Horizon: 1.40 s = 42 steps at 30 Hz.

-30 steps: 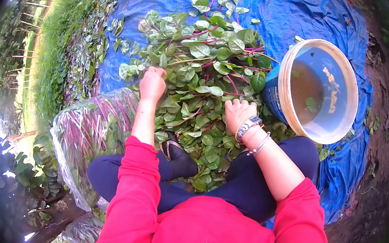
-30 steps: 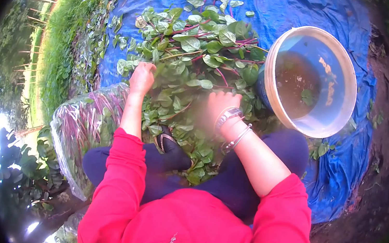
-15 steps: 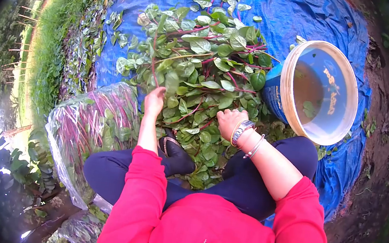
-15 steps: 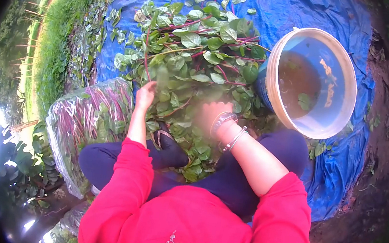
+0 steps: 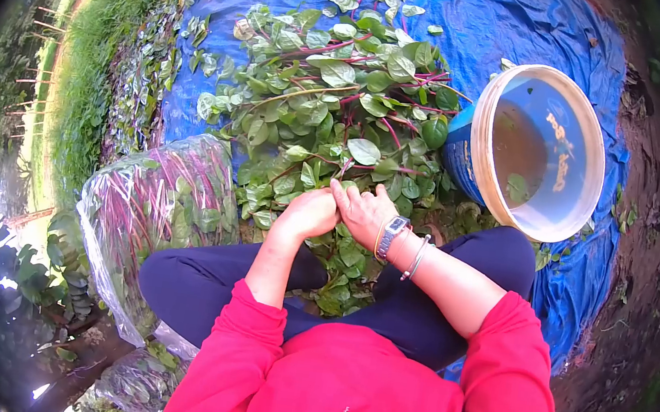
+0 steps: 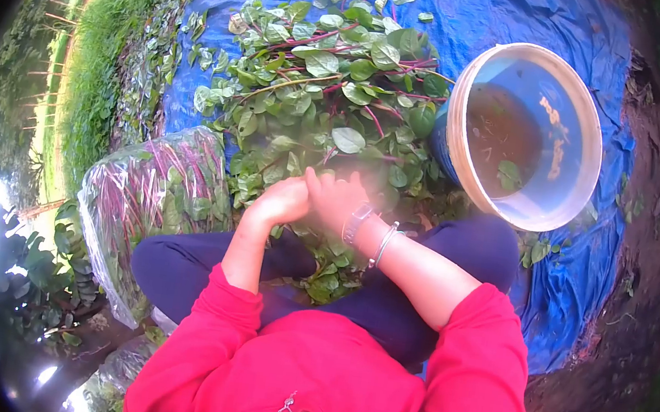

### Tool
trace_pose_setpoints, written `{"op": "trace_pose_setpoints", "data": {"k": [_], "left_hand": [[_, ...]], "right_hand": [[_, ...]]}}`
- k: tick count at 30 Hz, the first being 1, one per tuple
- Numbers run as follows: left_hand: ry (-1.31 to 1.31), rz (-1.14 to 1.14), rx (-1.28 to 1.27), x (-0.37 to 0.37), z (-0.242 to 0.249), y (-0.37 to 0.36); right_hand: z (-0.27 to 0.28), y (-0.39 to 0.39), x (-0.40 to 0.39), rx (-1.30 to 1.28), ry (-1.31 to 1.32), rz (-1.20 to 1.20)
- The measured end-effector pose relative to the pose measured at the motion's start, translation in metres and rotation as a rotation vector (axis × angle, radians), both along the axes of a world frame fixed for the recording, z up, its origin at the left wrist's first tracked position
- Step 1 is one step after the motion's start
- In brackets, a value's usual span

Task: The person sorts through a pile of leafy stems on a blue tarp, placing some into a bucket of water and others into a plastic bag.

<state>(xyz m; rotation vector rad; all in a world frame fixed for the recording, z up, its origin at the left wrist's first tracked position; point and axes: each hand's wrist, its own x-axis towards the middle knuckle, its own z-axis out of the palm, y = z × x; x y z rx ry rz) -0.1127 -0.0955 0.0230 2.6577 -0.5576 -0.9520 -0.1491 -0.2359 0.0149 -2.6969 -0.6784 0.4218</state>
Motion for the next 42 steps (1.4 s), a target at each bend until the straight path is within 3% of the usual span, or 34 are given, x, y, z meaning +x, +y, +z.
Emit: {"op": "trace_pose_setpoints", "data": {"k": [1,3,5,6,9,10,11,13,14,17,19,20,21,23,25,27,31,33,35,37,39,40,42], "left_hand": [[0.113,-0.074,-0.106,0.001,0.002,0.005],[0.149,-0.125,-0.046,0.009,0.009,0.010],[0.371,0.091,-0.165,0.016,0.025,0.015],[0.277,0.107,-0.235,0.014,0.014,0.026],[0.380,0.387,-0.500,0.020,0.007,0.043],[0.180,0.334,-0.336,0.027,0.013,0.045],[-0.444,0.102,-0.231,0.023,-0.016,0.069],[-0.674,0.373,0.275,0.024,0.005,0.051],[-0.753,0.368,0.122,0.028,0.000,0.051],[-0.341,0.194,-0.303,0.024,-0.014,0.026],[0.228,0.145,-0.420,0.010,-0.013,0.016],[0.110,0.018,-0.514,0.000,-0.044,0.031],[0.114,0.018,-0.517,0.002,-0.040,0.031],[0.278,0.182,-0.268,0.008,-0.024,0.027],[0.306,0.215,-0.248,0.010,-0.017,0.021],[0.294,0.217,-0.298,0.011,-0.011,0.013],[0.341,0.202,-0.338,0.030,-0.010,0.005],[0.102,0.171,-0.252,0.030,-0.040,-0.008],[-0.220,0.124,-0.411,0.017,-0.099,-0.021],[-0.333,-0.071,-0.139,0.007,-0.125,-0.035],[-0.532,-0.218,0.030,0.003,-0.142,-0.039],[-0.486,-0.246,0.106,0.004,-0.145,-0.040],[-0.412,-0.254,0.186,0.008,-0.142,-0.035]], "right_hand": [[-0.007,0.000,-0.003,0.004,0.002,-0.004],[-0.017,0.001,-0.005,0.025,-0.068,0.069],[-0.021,0.002,-0.005,0.058,-0.116,0.040],[-0.017,0.002,-0.003,0.067,-0.067,0.066],[-0.016,0.002,0.001,0.072,0.000,0.105],[-0.015,0.001,0.000,0.012,0.037,0.108],[-0.013,-0.001,-0.001,-0.049,0.074,0.111],[-0.012,-0.003,-0.003,-0.073,0.151,0.137],[-0.012,-0.002,-0.006,-0.087,0.186,0.139],[-0.016,-0.001,-0.009,-0.075,0.228,0.126],[-0.009,-0.001,-0.004,-0.021,0.097,0.026],[-0.003,-0.004,0.003,-0.070,0.138,0.046],[-0.003,-0.006,0.005,-0.072,0.142,0.046],[-0.004,-0.009,0.006,-0.072,0.081,0.015],[-0.017,-0.003,-0.002,-0.049,-0.065,0.008],[-0.024,0.003,-0.006,0.132,0.003,-0.167],[-0.007,0.001,-0.001,0.041,0.292,-0.111],[-0.010,-0.001,-0.004,-0.003,0.228,-0.082],[-0.017,-0.001,-0.009,-0.141,0.285,0.120],[-0.025,-0.001,-0.014,-0.129,0.317,0.105],[-0.026,-0.006,-0.016,-0.144,0.030,0.223],[-0.025,-0.004,-0.015,-0.098,0.135,0.118],[-0.010,-0.004,-0.005,-0.117,0.248,0.170]]}}
